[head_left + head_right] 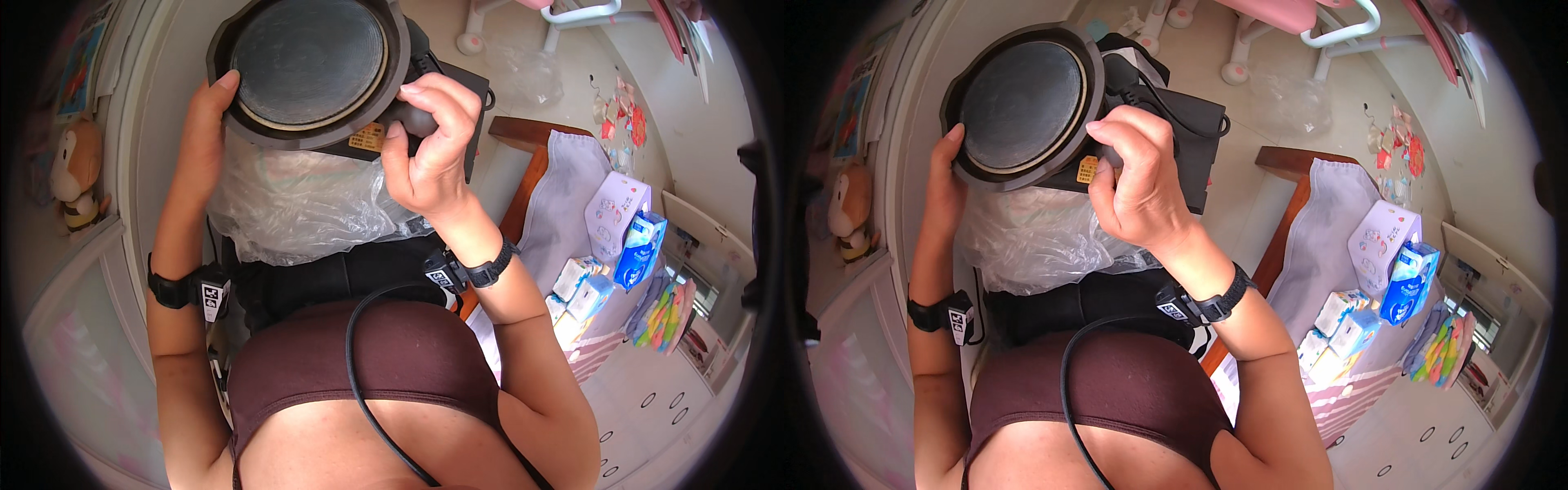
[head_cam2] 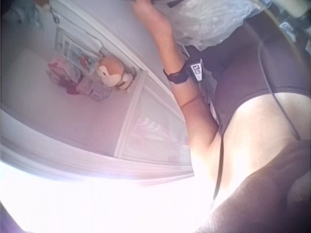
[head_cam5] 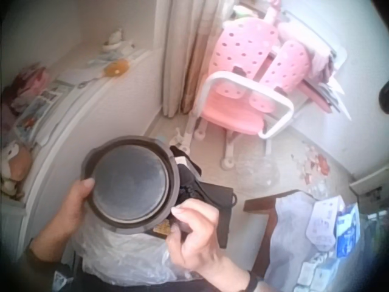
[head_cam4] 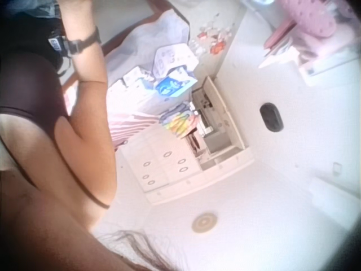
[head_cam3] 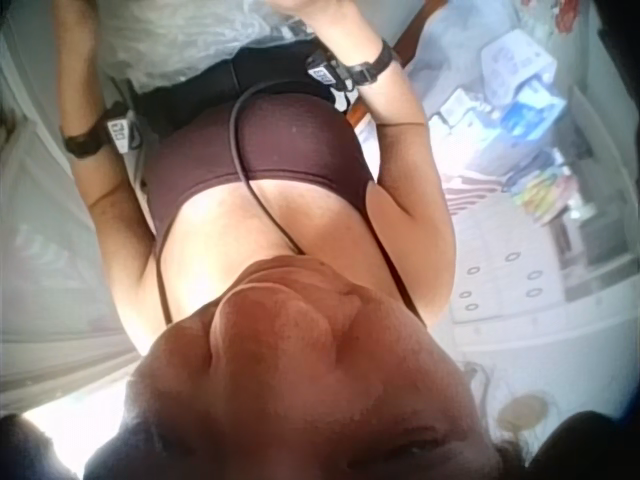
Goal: The person organizes various items in a room by picking up a plastic bag, books, a stuffed toy, and boxes, then placing them on a shelf. The person also handles a plastic bag and a small card during the process.
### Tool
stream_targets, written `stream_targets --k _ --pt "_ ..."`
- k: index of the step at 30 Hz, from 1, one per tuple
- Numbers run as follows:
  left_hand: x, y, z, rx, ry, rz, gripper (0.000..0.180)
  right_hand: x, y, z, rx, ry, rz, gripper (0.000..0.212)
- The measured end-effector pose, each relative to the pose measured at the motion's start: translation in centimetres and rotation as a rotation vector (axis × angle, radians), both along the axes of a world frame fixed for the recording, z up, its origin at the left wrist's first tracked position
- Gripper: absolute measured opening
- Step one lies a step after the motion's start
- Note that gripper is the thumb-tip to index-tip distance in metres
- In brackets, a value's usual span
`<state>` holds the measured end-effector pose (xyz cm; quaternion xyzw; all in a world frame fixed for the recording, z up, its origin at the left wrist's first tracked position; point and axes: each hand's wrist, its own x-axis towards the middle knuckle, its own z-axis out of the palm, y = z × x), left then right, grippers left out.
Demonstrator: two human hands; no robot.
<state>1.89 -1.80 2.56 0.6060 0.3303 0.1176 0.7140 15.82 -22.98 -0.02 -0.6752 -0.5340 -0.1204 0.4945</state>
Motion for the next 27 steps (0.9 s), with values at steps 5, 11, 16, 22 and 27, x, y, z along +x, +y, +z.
stream_targets --k 5,11,16,22,27 --pt "0.0 0.2 0.1 0.027 -0.005 -0.009 0.052 -0.4 -0.4 1.5 -0.102 0.183 -0.001 0.055" --pt "-0.7 0.9 -0.3 0.111 0.024 -0.030 0.054 1.5 -1.7 4.9 -0.038 0.796 0.045 0.043" --pt "-1.7 3.2 -1.2 0.138 -0.054 -0.021 0.052 3.7 -4.0 6.6 0.067 1.024 0.014 0.029" --pt "-3.1 5.3 -2.7 1.165 0.292 -0.257 0.057 7.8 -4.2 6.7 -0.076 1.424 0.028 0.042" --pt "-3.1 5.3 -2.8 0.809 0.313 -0.299 0.055 9.3 0.3 8.3 -0.659 1.140 0.150 0.059"
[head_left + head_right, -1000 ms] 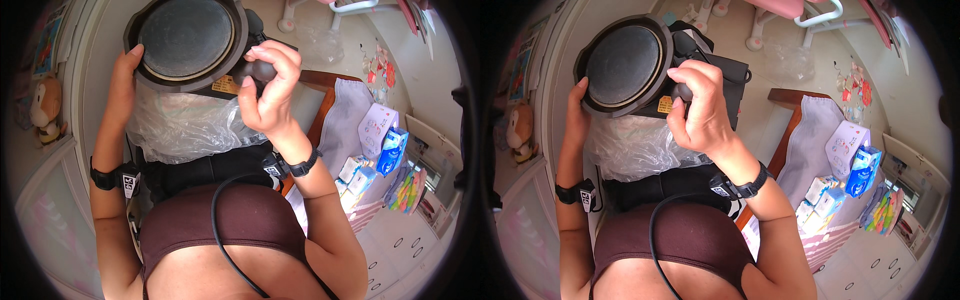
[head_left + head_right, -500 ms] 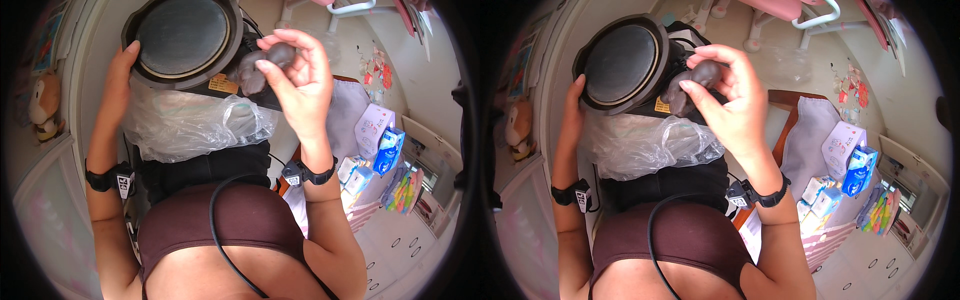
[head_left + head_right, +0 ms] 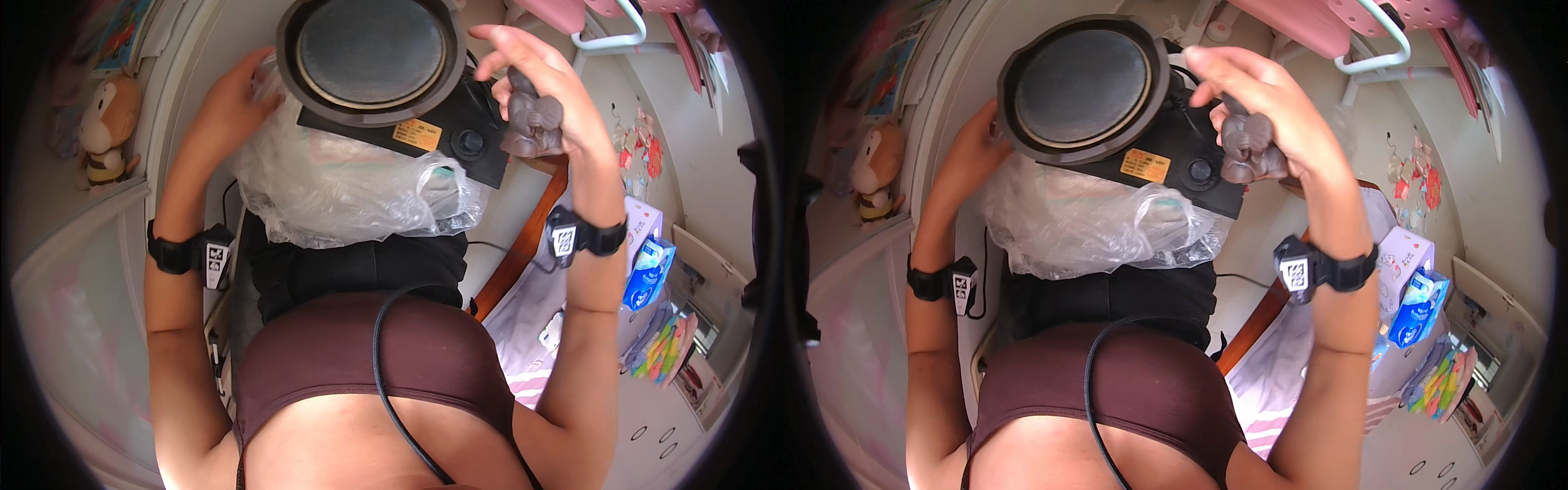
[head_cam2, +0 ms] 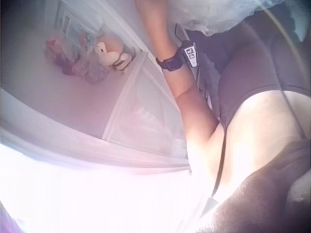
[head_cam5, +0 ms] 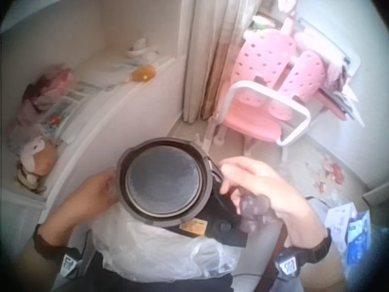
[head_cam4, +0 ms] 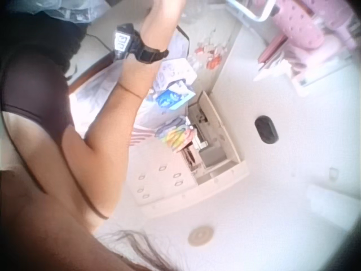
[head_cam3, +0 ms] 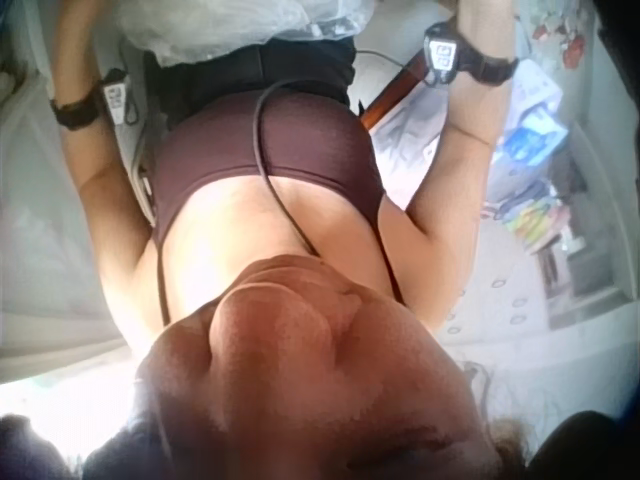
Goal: The person organizes various items in a room by picking up a plastic bag, books, a stuffed toy, and boxes, then placing them on a shelf. The person also handles a plastic bag and a small card during the process.
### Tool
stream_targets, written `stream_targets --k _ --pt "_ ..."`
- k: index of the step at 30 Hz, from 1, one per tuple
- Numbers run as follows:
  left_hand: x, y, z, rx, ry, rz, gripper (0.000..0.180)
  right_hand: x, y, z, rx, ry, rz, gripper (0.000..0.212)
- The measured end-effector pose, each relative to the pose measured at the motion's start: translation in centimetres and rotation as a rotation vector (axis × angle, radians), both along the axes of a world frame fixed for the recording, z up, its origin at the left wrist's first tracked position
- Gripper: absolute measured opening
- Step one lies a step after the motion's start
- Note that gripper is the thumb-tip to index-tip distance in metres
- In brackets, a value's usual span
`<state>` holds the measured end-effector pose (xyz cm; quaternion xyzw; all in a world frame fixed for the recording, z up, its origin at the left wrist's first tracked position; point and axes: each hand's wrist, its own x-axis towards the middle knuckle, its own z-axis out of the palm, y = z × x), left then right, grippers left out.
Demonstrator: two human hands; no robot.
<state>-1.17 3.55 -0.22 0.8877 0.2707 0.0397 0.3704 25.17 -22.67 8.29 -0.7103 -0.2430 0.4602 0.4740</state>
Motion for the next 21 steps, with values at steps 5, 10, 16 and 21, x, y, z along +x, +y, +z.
stream_targets --k 5,10,16,21 --pt "0.4 1.3 0.6 0.164 0.089 0.100 0.049 2.1 4.9 2.1 -0.348 -0.284 0.493 0.076" --pt "2.1 1.4 -0.5 0.370 -0.330 0.013 0.036 2.9 6.7 1.6 -0.492 -0.214 0.591 0.065" --pt "4.4 2.2 -1.9 -0.360 -0.274 -0.040 0.022 3.8 6.9 1.4 -0.467 -0.004 0.719 0.078" --pt "4.5 2.6 0.2 -0.390 -0.199 0.061 0.020 8.0 6.6 1.7 -0.282 -0.236 0.547 0.073"
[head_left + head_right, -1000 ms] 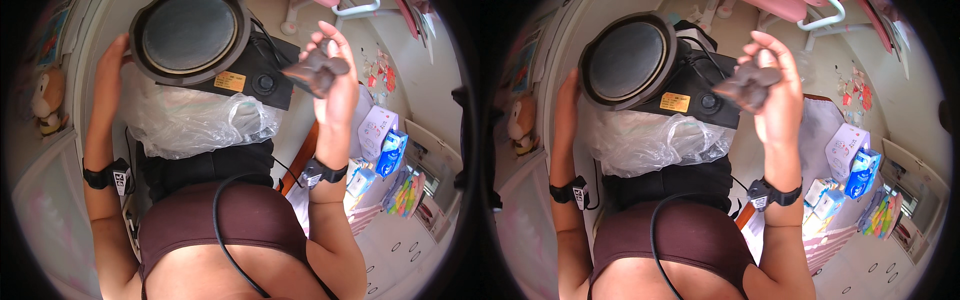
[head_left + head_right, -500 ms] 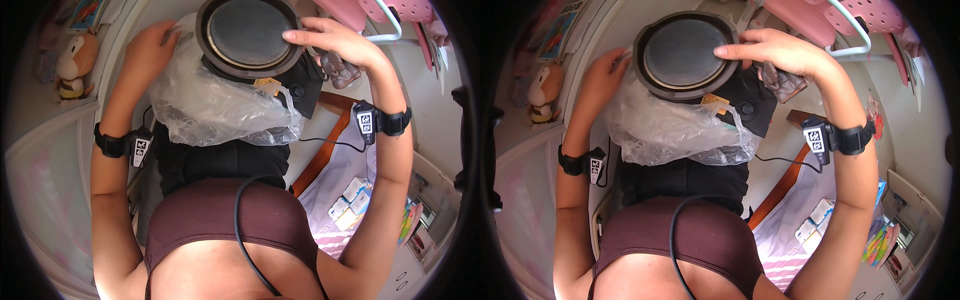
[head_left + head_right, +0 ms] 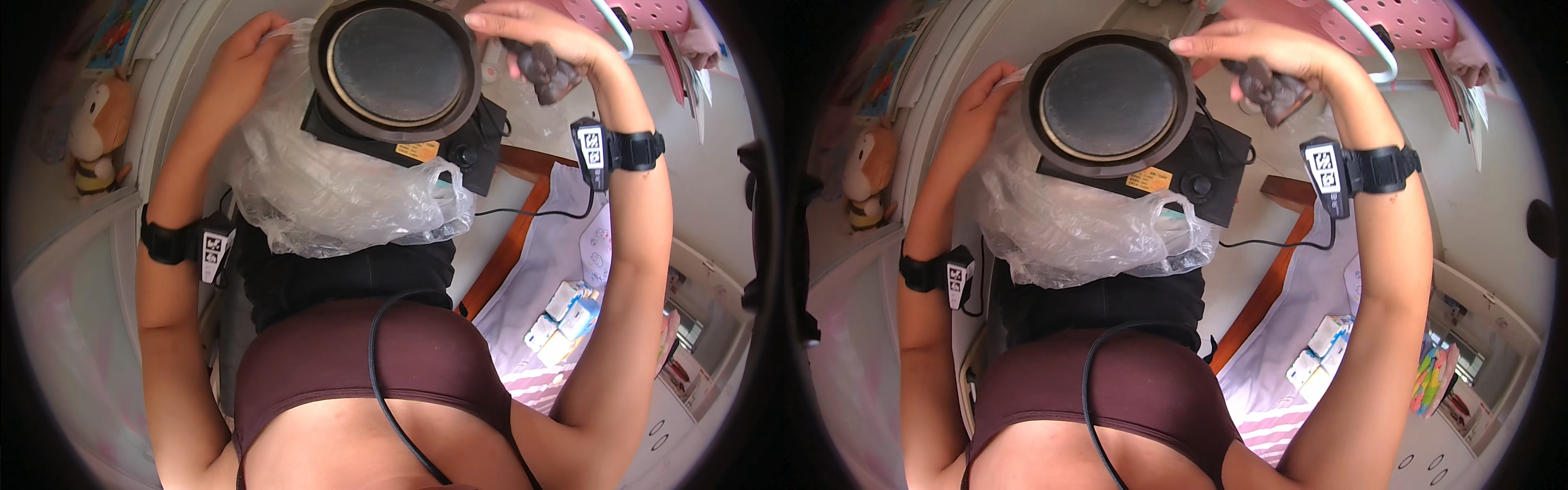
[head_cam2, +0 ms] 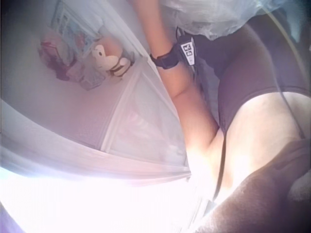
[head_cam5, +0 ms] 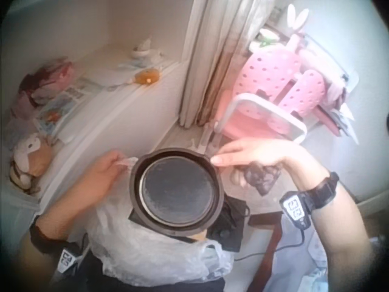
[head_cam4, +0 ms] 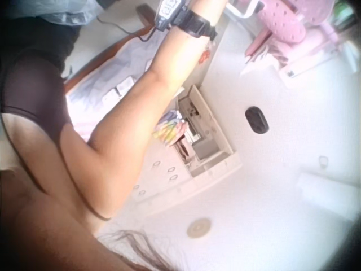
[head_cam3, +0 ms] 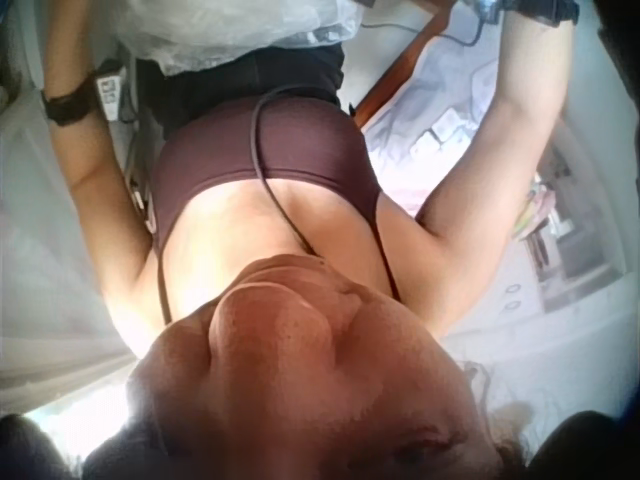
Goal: The person organizes various items in a room by picking up a plastic bag, books, a stuffed toy, and boxes, then placing them on a shelf. The person also handles a plastic bag and a small card during the process.
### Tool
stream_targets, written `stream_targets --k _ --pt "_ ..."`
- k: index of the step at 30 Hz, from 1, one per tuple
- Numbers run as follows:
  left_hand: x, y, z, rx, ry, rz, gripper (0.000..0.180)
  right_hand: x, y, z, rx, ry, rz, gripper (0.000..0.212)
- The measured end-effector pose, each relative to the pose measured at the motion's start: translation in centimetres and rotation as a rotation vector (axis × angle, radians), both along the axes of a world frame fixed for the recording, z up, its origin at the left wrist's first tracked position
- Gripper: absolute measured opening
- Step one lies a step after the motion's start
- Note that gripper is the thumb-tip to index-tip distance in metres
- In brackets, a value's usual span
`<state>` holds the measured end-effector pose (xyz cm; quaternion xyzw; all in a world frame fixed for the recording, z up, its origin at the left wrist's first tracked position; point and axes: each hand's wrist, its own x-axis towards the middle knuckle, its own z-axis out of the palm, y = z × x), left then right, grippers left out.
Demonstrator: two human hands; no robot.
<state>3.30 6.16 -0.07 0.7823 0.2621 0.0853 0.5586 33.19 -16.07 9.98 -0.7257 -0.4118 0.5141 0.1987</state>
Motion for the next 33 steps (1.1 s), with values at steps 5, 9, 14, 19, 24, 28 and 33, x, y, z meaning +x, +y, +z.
stream_targets --k 5,9,14,19,24,28,33 --pt "1.3 -3.1 2.9 -0.103 -0.101 0.082 0.025 2.5 0.4 -4.0 -0.321 -0.171 0.269 0.050" --pt "2.0 -3.9 3.2 -0.156 -0.209 0.024 0.027 1.4 0.2 -7.6 -0.425 -0.004 0.381 0.032" --pt "2.0 -2.6 2.4 -0.290 -0.193 0.082 0.025 0.4 0.2 -6.5 -0.467 0.022 0.514 0.031" --pt "3.3 -1.1 5.4 0.141 -0.199 0.009 0.020 -0.7 -2.7 -7.0 -0.321 0.296 0.381 0.034" --pt "7.6 -5.2 9.5 0.499 -0.266 -0.090 0.017 -2.9 -5.7 -9.0 -0.249 0.334 0.177 0.035" --pt "10.1 -15.4 10.4 0.305 -0.593 -0.594 0.023 -7.4 -10.2 -6.9 0.080 0.477 -0.407 0.045" --pt "4.9 -15.6 10.7 0.520 -0.732 -0.497 0.024 -9.2 -12.9 -5.3 0.030 0.490 -0.676 0.047"
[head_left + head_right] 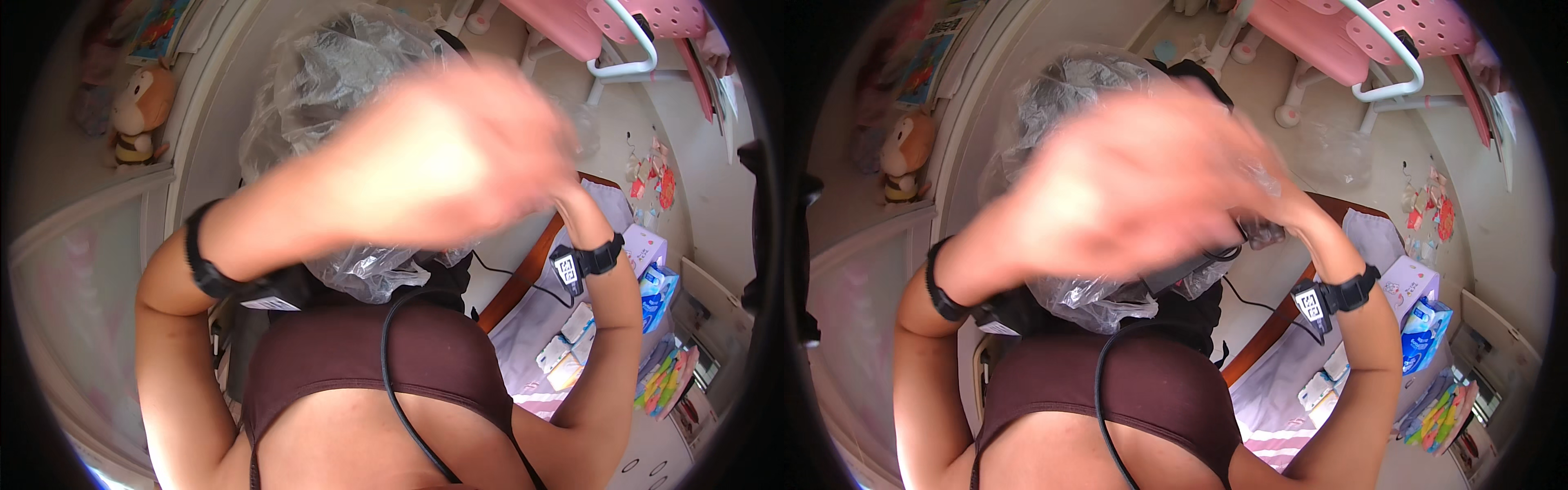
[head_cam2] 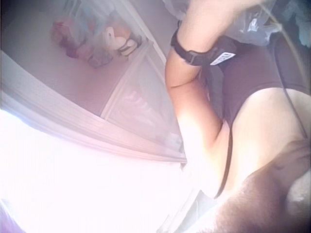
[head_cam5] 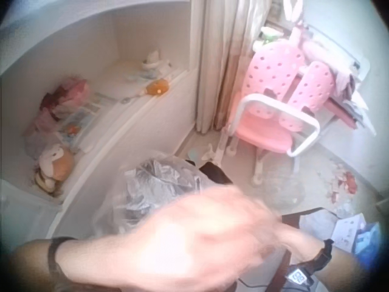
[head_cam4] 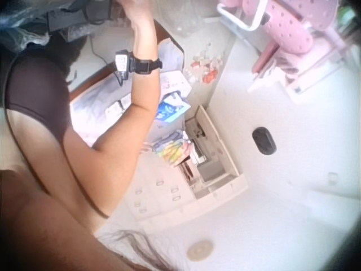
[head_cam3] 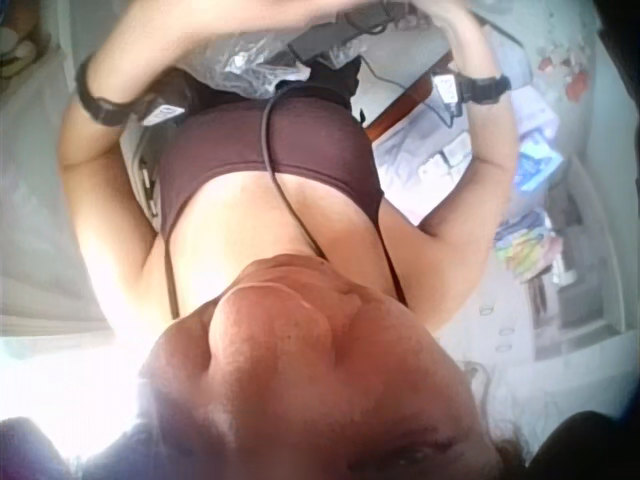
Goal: The person organizes various items in a room by picking up a plastic bag, books, a stuffed toy, and boxes, then placing them on a shelf. The person also handles a plastic bag and a small card during the process.
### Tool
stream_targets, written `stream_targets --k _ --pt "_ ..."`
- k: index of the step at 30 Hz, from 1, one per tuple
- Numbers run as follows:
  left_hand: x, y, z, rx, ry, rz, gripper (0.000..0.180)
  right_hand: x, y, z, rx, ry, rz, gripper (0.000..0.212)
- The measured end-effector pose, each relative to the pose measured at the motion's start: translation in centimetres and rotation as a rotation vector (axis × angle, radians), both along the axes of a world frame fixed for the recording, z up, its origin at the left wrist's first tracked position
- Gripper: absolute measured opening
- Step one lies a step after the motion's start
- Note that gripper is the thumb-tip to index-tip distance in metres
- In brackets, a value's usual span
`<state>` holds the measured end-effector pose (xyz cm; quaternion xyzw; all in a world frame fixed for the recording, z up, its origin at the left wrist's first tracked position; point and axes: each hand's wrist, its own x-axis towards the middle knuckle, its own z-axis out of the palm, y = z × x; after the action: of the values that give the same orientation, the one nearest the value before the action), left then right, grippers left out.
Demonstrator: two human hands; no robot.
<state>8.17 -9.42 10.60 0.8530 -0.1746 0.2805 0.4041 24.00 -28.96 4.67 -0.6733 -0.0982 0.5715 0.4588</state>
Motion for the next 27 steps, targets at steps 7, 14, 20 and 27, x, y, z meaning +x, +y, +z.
stream_targets --k 7,14,20,27 --pt "-9.3 12.2 -6.8 -0.600 0.663 0.607 0.073 0.0 -0.1 -1.5 0.048 -0.008 0.473 0.037" --pt "-7.4 8.4 -6.7 -1.237 0.897 0.264 0.082 -1.3 1.1 -3.8 0.023 0.257 0.402 0.057" --pt "-6.2 7.7 -4.4 -1.256 0.812 0.310 0.083 -3.1 -1.1 -5.0 0.041 0.368 0.295 0.052" --pt "-4.2 7.9 -2.9 -1.079 0.750 0.079 0.080 -4.8 -3.0 -6.7 0.667 -0.401 0.508 0.037"
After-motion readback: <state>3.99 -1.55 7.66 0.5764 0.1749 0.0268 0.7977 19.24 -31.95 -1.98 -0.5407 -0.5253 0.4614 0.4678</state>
